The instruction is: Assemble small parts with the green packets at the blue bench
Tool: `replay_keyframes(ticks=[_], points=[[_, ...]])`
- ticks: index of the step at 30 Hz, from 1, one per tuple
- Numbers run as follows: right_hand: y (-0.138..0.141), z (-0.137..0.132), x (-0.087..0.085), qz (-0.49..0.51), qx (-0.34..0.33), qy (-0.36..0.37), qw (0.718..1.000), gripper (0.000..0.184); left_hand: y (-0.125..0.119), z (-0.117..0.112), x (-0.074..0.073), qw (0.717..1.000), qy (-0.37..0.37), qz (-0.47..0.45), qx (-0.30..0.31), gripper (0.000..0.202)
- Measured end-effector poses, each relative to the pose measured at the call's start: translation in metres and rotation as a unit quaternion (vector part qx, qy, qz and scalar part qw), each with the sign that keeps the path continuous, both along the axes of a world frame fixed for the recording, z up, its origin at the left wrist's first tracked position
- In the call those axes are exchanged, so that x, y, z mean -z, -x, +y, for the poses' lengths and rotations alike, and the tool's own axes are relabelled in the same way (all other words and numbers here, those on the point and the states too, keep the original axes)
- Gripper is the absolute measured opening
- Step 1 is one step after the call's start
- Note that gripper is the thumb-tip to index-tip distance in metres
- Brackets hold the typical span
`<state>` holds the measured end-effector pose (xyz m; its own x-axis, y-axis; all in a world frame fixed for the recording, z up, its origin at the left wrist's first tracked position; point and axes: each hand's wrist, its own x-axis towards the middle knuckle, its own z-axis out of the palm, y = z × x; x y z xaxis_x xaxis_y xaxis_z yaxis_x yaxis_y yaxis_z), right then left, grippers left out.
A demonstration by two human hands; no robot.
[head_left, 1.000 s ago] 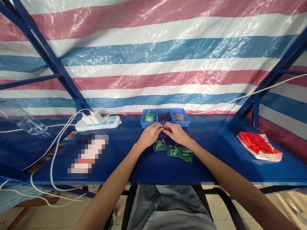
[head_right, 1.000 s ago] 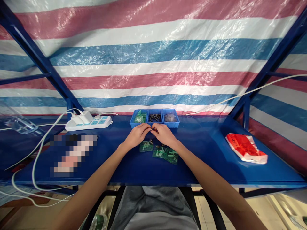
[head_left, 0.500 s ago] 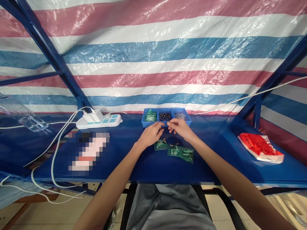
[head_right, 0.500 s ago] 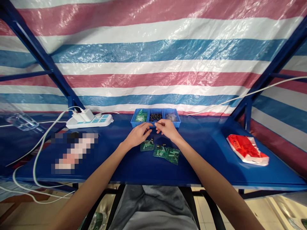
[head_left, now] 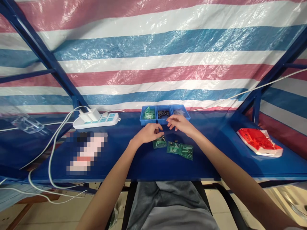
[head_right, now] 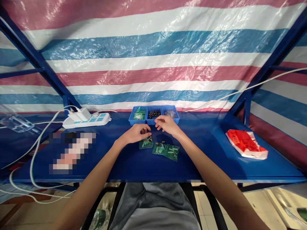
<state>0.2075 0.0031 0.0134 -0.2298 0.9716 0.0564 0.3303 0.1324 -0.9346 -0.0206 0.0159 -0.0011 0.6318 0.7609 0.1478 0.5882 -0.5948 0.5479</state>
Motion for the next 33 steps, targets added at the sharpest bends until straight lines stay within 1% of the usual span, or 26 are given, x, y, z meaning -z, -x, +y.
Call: replay_keyframes(ticks=[2,5,8,10,14,18,22,25,27,31,33], points=[[0.001,-0.003,0.0,-0.089,-0.048,-0.014,0.995,0.015,0.001,0.0,-0.003,0.998,0.06,-0.002,0.014,0.042],[-0.002,-0.005,0.0,-0.173,-0.105,-0.035,0.979,0.013,0.001,-0.003,-0.007,0.996,0.087,-0.003,0.027,0.052],[-0.009,-0.006,-0.003,-0.193,-0.164,-0.015,0.967,0.018,-0.001,-0.005,-0.008,0.995,0.09,-0.003,0.044,0.046],[-0.013,-0.007,-0.005,-0.201,-0.183,-0.018,0.962,0.021,-0.002,-0.005,-0.008,0.994,0.091,-0.008,0.053,0.038],[-0.012,-0.008,-0.003,-0.231,-0.185,-0.041,0.954,0.019,-0.003,-0.005,-0.006,0.993,0.101,-0.02,0.05,0.031],[-0.009,-0.007,0.004,-0.223,-0.187,-0.032,0.956,0.014,-0.004,-0.004,-0.004,0.993,0.108,-0.035,0.018,0.028],[-0.011,-0.006,0.003,-0.222,-0.181,-0.035,0.957,0.015,-0.004,-0.003,-0.002,0.994,0.097,-0.043,0.002,0.024],[-0.013,-0.006,0.0,-0.23,-0.171,-0.057,0.956,0.015,-0.004,-0.002,0.001,0.997,0.073,-0.037,0.0,0.022],[-0.012,-0.006,-0.001,-0.234,-0.177,-0.063,0.954,0.016,-0.004,-0.001,0.002,0.998,0.046,-0.032,-0.001,0.02],[-0.01,-0.006,0.002,-0.225,-0.191,-0.055,0.954,0.019,-0.005,0.0,0.003,1.0,-0.007,-0.008,0.002,0.022],[-0.009,-0.006,0.003,-0.222,-0.191,-0.05,0.955,0.017,-0.005,0.0,0.004,1.0,-0.03,0.007,0.004,0.024]])
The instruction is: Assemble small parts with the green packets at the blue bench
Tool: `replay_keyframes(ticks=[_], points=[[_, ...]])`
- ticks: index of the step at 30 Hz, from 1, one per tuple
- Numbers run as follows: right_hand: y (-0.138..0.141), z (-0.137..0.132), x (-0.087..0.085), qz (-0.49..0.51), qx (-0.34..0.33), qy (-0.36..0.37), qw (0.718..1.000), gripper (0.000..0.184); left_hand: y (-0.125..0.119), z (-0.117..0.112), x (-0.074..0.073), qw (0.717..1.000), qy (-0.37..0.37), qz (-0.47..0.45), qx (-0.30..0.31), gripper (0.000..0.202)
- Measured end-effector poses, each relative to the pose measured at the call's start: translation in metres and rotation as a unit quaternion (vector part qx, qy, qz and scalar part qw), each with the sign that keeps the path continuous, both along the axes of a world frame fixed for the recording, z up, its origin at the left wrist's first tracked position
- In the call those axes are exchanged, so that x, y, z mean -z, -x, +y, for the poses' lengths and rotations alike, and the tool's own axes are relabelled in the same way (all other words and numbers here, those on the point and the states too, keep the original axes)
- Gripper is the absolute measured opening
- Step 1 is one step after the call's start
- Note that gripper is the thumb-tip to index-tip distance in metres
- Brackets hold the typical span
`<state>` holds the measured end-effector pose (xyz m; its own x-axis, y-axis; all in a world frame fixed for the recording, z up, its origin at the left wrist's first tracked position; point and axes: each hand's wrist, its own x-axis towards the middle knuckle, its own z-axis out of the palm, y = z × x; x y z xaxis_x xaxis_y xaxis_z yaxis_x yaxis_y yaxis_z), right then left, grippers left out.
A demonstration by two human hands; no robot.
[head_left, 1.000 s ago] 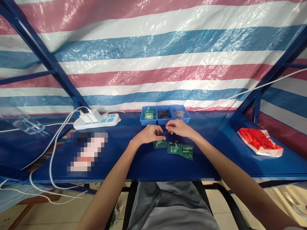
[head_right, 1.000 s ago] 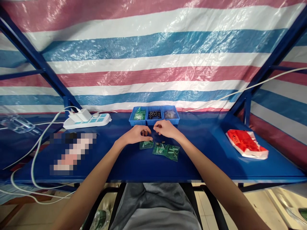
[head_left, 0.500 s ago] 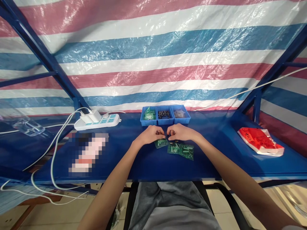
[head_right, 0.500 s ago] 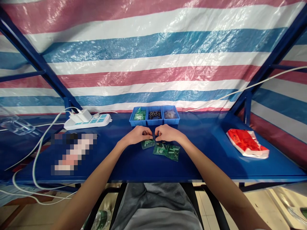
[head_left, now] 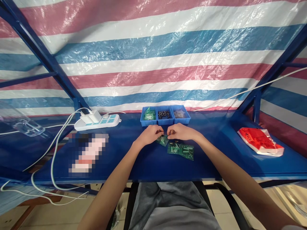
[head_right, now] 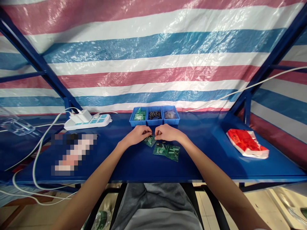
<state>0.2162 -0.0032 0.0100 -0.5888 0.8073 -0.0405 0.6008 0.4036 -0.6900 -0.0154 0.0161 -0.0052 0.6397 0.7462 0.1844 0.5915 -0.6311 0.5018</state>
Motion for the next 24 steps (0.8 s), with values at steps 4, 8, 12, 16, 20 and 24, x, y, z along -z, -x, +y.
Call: replay_keyframes(ticks=[4,8,12,16,20,24], points=[[0.001,-0.001,0.0,-0.006,0.006,-0.001,1.0,0.013,-0.001,0.0,0.002,1.0,-0.025,0.018,-0.001,0.024],[0.002,-0.002,-0.001,-0.023,0.0,-0.011,1.0,0.012,-0.001,-0.001,0.002,0.998,-0.049,0.038,-0.021,0.022],[0.003,-0.003,-0.001,-0.026,-0.001,-0.035,0.999,0.016,-0.002,-0.003,0.002,0.996,-0.062,0.05,-0.035,0.023],[0.003,-0.003,-0.002,-0.026,-0.004,-0.039,0.999,0.015,-0.002,-0.005,0.002,0.995,-0.067,0.055,-0.048,0.024],[-0.005,-0.002,-0.009,-0.037,-0.003,-0.01,0.999,0.014,-0.002,-0.005,0.002,0.995,-0.073,0.048,-0.049,0.026],[-0.018,-0.001,-0.019,-0.087,-0.016,0.028,0.996,0.037,-0.001,-0.004,0.001,0.995,-0.074,0.047,-0.051,0.025]])
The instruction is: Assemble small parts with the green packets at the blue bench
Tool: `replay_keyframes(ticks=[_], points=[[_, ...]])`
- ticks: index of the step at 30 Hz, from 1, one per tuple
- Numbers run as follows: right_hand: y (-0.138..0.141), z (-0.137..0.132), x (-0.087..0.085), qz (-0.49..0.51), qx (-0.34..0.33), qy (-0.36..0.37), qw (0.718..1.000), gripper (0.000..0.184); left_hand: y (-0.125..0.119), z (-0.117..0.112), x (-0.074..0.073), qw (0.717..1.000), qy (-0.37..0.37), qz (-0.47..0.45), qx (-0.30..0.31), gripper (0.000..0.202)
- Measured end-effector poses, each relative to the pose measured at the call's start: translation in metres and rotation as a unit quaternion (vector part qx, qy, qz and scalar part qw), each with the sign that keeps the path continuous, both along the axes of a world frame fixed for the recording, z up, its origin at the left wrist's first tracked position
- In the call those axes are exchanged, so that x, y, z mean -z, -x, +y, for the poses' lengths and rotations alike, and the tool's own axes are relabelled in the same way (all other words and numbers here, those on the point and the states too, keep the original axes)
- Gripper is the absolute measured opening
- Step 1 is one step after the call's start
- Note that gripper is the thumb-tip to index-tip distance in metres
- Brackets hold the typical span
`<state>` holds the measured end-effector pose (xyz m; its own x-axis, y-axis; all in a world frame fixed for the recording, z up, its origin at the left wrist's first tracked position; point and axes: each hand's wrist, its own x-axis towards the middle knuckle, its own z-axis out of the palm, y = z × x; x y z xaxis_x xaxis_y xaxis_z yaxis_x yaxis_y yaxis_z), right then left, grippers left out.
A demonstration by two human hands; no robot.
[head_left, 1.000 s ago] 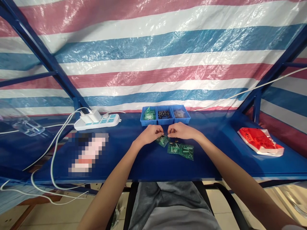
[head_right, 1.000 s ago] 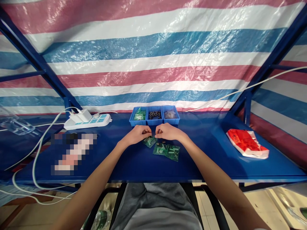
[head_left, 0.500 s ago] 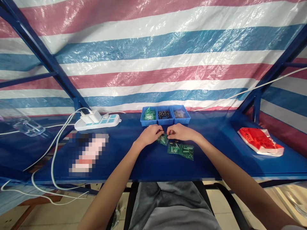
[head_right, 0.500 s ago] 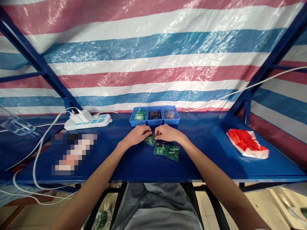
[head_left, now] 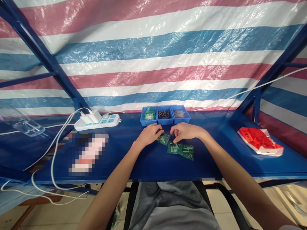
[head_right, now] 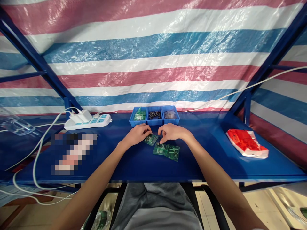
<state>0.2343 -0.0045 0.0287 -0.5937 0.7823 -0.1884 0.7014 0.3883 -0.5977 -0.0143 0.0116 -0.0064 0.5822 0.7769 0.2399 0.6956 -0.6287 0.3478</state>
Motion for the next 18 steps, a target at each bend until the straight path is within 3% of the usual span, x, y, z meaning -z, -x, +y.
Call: replay_keyframes(ticks=[4,7,14,18], points=[[-0.0077,-0.0026,-0.0083,-0.104,-0.017,0.038,0.994,0.073,0.0016,0.0011,-0.0015,1.0,0.001,0.002,-0.002,0.025],[-0.0081,-0.0053,-0.0115,-0.163,-0.011,0.055,0.985,0.082,0.0032,0.0018,-0.0026,1.0,-0.004,-0.006,-0.005,0.024],[-0.0095,-0.0028,-0.0091,-0.14,-0.02,0.053,0.989,0.063,0.0048,0.0048,-0.0003,1.0,0.007,-0.027,0.011,0.021],[-0.006,-0.0017,-0.0056,-0.075,-0.024,0.028,0.996,0.034,0.0043,0.0076,0.0022,0.997,0.04,-0.04,0.045,0.018]])
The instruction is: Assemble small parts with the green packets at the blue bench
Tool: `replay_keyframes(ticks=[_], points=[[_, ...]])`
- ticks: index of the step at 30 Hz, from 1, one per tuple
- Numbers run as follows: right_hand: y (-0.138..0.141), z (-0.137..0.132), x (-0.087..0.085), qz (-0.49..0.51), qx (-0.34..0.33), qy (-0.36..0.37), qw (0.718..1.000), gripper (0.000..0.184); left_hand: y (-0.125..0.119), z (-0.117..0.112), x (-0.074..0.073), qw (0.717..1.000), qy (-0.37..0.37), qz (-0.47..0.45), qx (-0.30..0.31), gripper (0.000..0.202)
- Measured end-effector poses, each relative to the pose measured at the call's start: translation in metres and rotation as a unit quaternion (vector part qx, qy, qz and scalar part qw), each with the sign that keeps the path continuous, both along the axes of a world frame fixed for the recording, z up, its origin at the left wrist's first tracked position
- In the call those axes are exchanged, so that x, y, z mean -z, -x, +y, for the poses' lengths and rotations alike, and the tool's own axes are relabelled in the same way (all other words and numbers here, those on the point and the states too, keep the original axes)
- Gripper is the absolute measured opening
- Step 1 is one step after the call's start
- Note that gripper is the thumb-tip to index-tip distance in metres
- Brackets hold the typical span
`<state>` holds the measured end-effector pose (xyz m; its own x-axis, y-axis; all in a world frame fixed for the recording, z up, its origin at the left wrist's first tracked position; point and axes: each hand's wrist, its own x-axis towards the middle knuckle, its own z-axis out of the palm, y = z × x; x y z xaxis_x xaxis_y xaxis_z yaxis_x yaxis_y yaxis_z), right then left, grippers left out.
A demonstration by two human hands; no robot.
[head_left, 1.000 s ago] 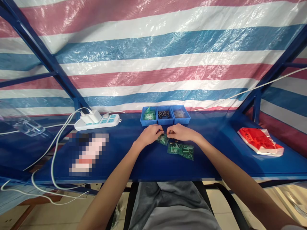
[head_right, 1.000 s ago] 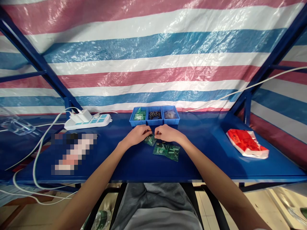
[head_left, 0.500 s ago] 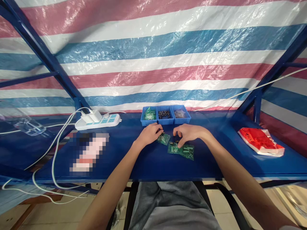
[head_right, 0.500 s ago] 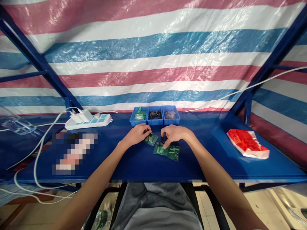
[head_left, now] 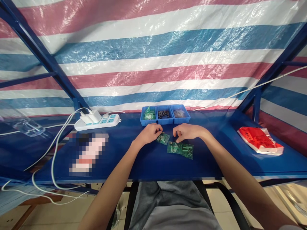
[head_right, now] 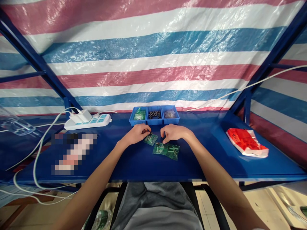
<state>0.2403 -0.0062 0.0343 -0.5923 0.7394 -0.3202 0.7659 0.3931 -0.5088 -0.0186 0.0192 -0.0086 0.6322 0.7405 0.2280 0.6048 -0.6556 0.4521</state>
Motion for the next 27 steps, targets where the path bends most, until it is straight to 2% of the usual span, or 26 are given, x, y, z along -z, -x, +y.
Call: replay_keyframes(ticks=[2,5,10,14,20,24,27], points=[[0.004,-0.001,0.002,0.018,0.004,-0.016,1.0,0.022,0.0,0.001,0.0,1.0,0.017,-0.01,0.01,0.019],[0.008,-0.002,0.005,0.042,0.006,-0.019,0.999,0.014,0.002,0.002,0.0,0.999,0.042,-0.029,0.015,0.021],[0.006,0.0,0.009,0.075,0.019,-0.027,0.997,0.014,0.004,0.003,0.001,0.996,0.067,-0.057,0.007,0.02],[0.011,0.003,0.014,0.126,0.038,-0.077,0.988,0.013,-0.001,0.0,-0.001,0.991,0.057,-0.119,0.002,0.015],[0.04,0.0,0.029,0.254,0.103,-0.133,0.952,0.016,-0.012,-0.002,-0.002,0.958,0.116,-0.26,-0.022,0.015],[0.052,-0.003,0.037,0.26,0.122,-0.197,0.937,0.018,-0.013,0.0,0.002,0.939,0.158,-0.307,-0.009,0.018],[0.053,-0.002,0.039,0.269,0.131,-0.212,0.93,0.016,-0.012,0.003,0.003,0.929,0.173,-0.327,0.001,0.022]])
